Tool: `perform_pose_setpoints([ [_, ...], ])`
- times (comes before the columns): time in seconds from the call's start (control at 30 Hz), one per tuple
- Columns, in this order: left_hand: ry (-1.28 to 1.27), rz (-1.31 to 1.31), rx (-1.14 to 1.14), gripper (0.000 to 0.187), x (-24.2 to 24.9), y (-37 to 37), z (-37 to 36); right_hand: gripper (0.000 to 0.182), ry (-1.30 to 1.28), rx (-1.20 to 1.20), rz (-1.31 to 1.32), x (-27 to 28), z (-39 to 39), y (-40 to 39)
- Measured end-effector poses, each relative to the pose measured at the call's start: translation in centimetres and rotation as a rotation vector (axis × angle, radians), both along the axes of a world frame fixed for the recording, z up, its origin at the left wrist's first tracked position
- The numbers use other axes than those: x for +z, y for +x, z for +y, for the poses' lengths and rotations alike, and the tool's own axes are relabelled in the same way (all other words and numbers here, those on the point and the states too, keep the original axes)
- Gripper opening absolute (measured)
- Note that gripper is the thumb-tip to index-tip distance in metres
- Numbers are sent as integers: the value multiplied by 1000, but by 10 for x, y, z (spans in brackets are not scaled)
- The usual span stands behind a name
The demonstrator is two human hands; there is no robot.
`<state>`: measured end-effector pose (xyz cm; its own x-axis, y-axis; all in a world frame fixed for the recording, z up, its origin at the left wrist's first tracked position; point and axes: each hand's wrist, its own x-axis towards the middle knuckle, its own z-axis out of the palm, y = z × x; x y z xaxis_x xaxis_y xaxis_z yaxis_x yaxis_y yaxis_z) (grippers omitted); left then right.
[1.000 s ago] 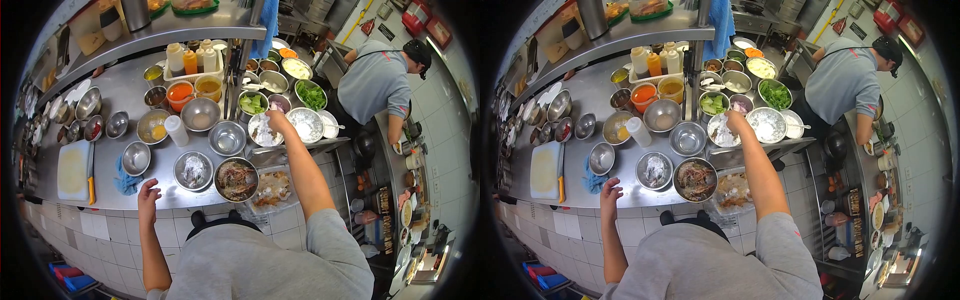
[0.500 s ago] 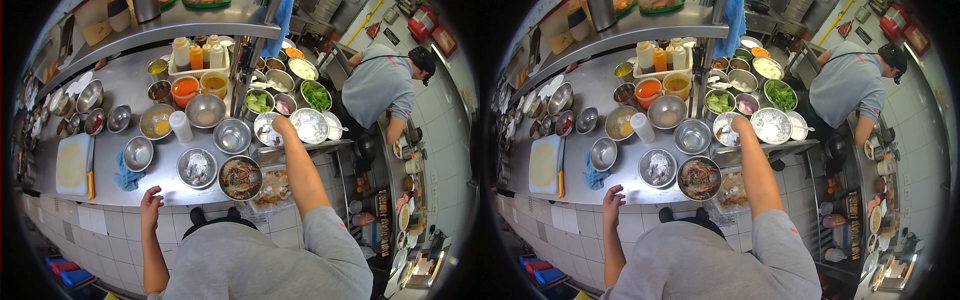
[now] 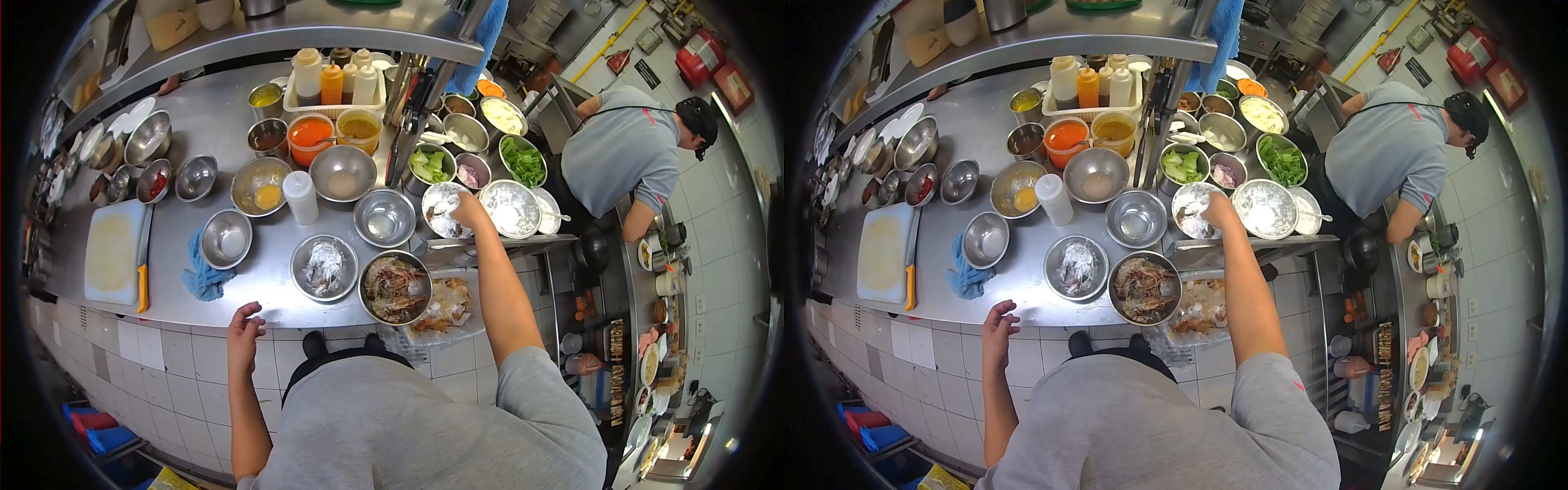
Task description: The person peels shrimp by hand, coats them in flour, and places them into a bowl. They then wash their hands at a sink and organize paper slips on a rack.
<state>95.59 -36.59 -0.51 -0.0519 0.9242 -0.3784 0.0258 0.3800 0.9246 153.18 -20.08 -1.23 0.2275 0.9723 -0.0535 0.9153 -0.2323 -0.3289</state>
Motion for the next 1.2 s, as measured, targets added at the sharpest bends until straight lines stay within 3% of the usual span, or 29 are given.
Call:
perform_pose_setpoints([
  [0.07, 0, 7, -21, 34, -1, 2, 3, 58, -58, 38, -50, -7, 16, 5],
  [0.13, 11, 1, -51, 34, -1, 7, 7, 67, -345, -1, -77, -7, 27, 1],
  [0.27, 31, -39, -56, 33, -5, 12, 8, 62, -405, -76, -105, -8, 25, -6],
  [0.5, 15, -67, -40, 35, -12, 11, 6, 59, -365, -193, -150, -13, 11, -25],
  [0.6, 20, -73, -14, 37, -10, 11, 7, 59, -208, -319, -120, -23, 9, -24],
  [0.67, 29, -79, 0, 38, -8, 11, 8, 60, -371, -162, -86, -28, 12, -12],
  [0.8, 6, -113, 71, 39, -6, 6, 6, 51, -354, -169, -153, -23, 15, -13],
  [0.87, -2, -128, 78, 41, -6, 1, 4, 52, -468, -43, -203, -21, 26, -3],
  [0.93, -16, -99, 85, 41, -6, -4, 1, 55, -458, 50, -279, -11, 26, -5],
  [1.0, -21, -92, 91, 40, -6, -6, -2, 60, -401, 127, -195, -6, 25, -7],
  [1.2, -17, -64, 86, 39, -4, -5, -6, 72, -232, 106, -63, -13, 15, 3],
])
